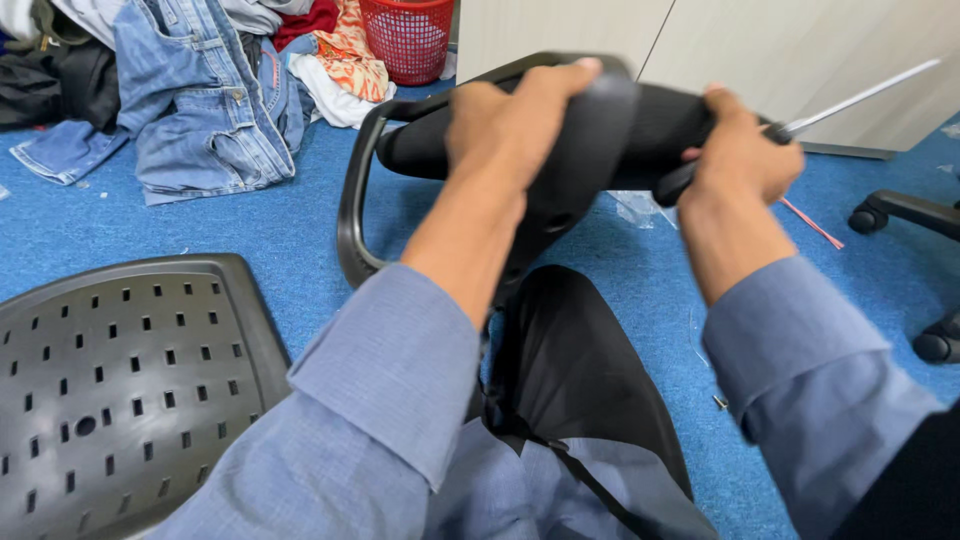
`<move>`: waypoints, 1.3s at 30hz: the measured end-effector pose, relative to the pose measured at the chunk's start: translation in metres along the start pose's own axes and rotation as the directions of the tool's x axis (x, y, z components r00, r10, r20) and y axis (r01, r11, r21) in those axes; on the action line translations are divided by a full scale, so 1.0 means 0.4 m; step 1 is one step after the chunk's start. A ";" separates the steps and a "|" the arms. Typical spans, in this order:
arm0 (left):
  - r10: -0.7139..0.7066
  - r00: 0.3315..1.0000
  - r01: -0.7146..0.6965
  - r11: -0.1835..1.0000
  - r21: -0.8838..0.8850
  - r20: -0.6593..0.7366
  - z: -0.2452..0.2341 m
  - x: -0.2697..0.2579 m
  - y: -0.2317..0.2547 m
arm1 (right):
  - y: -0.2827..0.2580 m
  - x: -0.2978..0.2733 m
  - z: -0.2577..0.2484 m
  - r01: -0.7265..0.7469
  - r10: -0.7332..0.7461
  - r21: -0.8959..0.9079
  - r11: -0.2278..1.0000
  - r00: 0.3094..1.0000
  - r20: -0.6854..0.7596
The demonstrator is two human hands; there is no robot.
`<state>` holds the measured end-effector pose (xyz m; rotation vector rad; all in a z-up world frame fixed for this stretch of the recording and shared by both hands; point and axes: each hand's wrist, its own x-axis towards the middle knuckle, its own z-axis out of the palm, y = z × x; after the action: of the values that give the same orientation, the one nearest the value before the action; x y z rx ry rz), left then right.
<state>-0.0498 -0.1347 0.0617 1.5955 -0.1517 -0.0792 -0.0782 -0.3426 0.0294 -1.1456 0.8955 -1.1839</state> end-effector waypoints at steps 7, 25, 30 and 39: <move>0.154 0.975 -0.132 0.981 -0.141 0.158 0.088 -0.045 -0.035 | 0.005 0.079 -0.045 -0.046 0.030 -0.129 0.991 0.992 -0.123; -0.540 0.756 0.596 0.802 -0.047 0.371 0.129 -0.038 -0.396 | 0.297 0.031 -0.330 -0.679 0.686 -0.105 0.726 0.706 0.178; -0.558 0.762 0.648 0.639 -0.415 0.330 0.102 0.048 -0.458 | 0.280 0.022 -0.285 -0.584 0.597 -0.238 0.776 0.802 -0.026; -0.633 0.762 0.634 0.685 -0.359 0.138 0.080 0.199 -0.468 | 0.291 0.033 -0.290 -0.522 0.591 -0.390 0.759 0.803 0.076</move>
<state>0.0330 -0.1734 -0.1227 1.1801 0.4138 -0.6227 -0.1607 -0.3782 -0.1087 -1.1326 1.2222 -0.4128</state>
